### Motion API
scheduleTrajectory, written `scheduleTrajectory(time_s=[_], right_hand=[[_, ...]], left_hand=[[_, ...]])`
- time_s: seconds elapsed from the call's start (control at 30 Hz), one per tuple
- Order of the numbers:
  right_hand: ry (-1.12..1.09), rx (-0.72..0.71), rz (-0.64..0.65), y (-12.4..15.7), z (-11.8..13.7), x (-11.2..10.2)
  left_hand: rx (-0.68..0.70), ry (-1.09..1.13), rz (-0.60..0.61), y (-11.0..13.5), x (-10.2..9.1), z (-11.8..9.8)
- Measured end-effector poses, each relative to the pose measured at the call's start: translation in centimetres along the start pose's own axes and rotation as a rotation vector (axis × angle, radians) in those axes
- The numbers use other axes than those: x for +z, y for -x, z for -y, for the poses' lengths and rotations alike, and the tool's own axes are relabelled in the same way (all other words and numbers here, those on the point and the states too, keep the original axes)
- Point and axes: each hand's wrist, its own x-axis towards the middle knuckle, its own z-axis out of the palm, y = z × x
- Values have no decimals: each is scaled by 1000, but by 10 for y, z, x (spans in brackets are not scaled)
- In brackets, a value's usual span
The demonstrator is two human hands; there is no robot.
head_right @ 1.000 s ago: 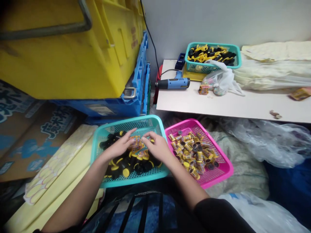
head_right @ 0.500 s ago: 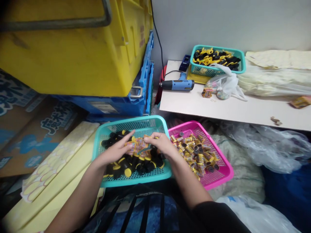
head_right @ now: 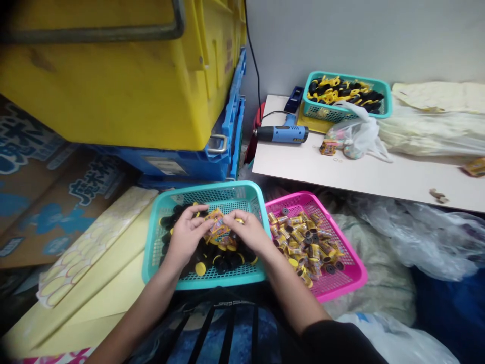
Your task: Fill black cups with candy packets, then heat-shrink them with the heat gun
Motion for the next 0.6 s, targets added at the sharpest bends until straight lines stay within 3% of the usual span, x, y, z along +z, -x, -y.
scheduleTrajectory(time_s=[0.1, 0.17, 0.43, 0.6], right_hand=[[-350, 8, -28, 3, 2, -5], [-427, 4, -28, 6, 9, -9], [-140, -116, 53, 8, 19, -20], [-76, -54, 112, 9, 16, -20]], left_hand=[[22, -41, -58, 2, -6, -1], [35, -63, -80, 3, -9, 0], [93, -124, -125, 4, -16, 7], [144, -148, -116, 7, -13, 0]])
